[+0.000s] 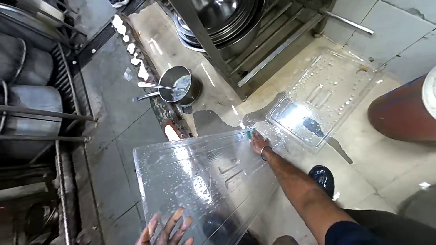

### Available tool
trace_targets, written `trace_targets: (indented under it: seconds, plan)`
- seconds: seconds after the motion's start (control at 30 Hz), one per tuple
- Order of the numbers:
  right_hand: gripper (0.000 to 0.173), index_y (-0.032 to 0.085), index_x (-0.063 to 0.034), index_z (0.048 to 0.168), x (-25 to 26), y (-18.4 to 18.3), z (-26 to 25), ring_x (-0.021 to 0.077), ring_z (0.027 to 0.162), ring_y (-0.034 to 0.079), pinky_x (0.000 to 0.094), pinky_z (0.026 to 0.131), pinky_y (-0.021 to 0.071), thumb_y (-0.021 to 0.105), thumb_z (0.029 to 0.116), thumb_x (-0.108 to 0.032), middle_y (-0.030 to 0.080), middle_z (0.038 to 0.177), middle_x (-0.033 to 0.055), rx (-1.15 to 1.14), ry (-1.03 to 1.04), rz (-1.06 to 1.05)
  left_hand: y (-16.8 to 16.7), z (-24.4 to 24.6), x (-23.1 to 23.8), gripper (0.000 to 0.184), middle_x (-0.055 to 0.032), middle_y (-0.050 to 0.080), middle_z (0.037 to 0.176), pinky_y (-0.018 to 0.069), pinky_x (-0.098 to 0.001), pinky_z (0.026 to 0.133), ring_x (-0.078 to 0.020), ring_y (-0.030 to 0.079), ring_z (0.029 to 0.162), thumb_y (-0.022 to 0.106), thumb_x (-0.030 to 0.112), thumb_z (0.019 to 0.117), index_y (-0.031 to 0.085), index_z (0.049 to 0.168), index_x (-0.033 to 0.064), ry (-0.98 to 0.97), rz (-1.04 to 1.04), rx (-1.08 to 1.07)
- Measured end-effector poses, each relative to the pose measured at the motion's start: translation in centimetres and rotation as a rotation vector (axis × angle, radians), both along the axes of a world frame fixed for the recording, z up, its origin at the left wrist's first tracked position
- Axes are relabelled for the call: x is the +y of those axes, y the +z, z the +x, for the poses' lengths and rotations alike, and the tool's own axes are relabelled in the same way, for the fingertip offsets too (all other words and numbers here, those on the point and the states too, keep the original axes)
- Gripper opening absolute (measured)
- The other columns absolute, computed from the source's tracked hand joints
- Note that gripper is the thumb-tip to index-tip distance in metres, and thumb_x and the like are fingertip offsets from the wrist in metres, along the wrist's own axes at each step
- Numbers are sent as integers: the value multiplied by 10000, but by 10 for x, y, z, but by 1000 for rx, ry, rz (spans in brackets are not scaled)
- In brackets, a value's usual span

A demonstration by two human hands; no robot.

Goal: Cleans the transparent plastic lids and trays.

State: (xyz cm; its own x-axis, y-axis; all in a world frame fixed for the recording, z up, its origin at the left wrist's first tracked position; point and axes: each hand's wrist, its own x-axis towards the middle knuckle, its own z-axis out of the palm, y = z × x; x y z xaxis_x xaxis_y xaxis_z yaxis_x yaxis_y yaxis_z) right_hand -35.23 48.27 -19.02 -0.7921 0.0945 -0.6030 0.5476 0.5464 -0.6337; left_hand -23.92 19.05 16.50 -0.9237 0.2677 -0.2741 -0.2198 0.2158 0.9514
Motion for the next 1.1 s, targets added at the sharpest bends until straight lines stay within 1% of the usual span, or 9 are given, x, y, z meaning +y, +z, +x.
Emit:
trace_targets:
  seconds: [0.2, 0.37, 0.47, 0.57, 0.63, 0.73, 0.87, 1.0, 1.1]
  plan:
    - [594, 298, -135, 1634, -22, -1, 82, 370, 1539, 308, 646, 1197, 283, 350, 1112, -414, 275, 1688, 169, -37, 5, 95, 11, -2, 23, 760, -124, 583, 1435, 648, -450, 833, -300, 688, 1174, 453, -97, 911, 77, 1564, 5, 118, -142, 40]
    - [552, 357, -24, 1585, -64, 41, 147, 385, 1434, 469, 503, 1176, 402, 430, 1102, -280, 411, 1591, 244, -138, -245, -53, 11, -4, 38, 745, -118, 624, 1398, 658, -392, 757, -273, 721, 1097, 480, 19, 865, 235, 1568, 27, 214, -212, 78]
    - [521, 432, -19, 1549, -95, 106, 139, 377, 1454, 450, 504, 1194, 387, 504, 1071, -213, 410, 1595, 245, 112, -347, -166, 11, -6, 40, 746, -96, 651, 1364, 656, -391, 748, -253, 731, 1071, 502, 54, 854, 281, 1566, 62, 244, -252, 63]
    - [490, 507, -34, 1509, -120, 174, 121, 366, 1439, 478, 524, 1177, 414, 532, 1037, -165, 460, 1573, 219, 511, -201, -302, 11, -4, 38, 753, -84, 656, 1354, 655, -395, 741, -247, 737, 1047, 497, 13, 857, 280, 1573, 98, 269, -297, 37]
    - [463, 568, -73, 1473, -129, 193, 113, 319, 1403, 528, 499, 1154, 450, 543, 1017, -149, 511, 1546, 175, 716, -104, -362, 8, -2, 35, 750, -87, 658, 1343, 652, -402, 746, -243, 739, 1028, 491, -8, 867, 272, 1575, 102, 277, -307, 32]
    - [419, 630, -78, 1411, -124, 171, 119, 302, 1360, 573, 490, 1129, 482, 562, 997, -81, 567, 1496, 155, 758, -102, -341, 6, 3, 34, 752, -102, 654, 1341, 653, -391, 744, -235, 742, 1025, 475, -17, 859, 249, 1571, 72, 284, -311, 42]
    - [394, 635, -47, 1385, -99, 126, 132, 396, 1363, 530, 530, 1143, 434, 568, 997, -65, 556, 1461, 240, 388, -187, -198, 3, 4, 27, 718, -109, 654, 1332, 652, -390, 744, -228, 742, 1015, 471, -31, 893, 240, 1567, 62, 280, -338, 34]
    - [279, 710, 10, 1216, -102, 154, 124, 386, 1231, 597, 493, 1056, 508, 602, 963, -34, 586, 1348, 256, 418, -219, -271, 1, -1, 24, 732, -97, 655, 1332, 654, -388, 735, -222, 742, 1015, 467, -14, 875, 237, 1566, 62, 258, -363, 48]
    - [275, 727, -20, 1203, -102, 180, 111, 345, 1217, 617, 489, 1032, 525, 609, 956, -42, 612, 1344, 202, 421, -16, -285, 1, -5, 22, 731, -99, 648, 1330, 650, -383, 734, -221, 740, 1011, 467, -19, 872, 236, 1561, 62, 275, -375, 31]
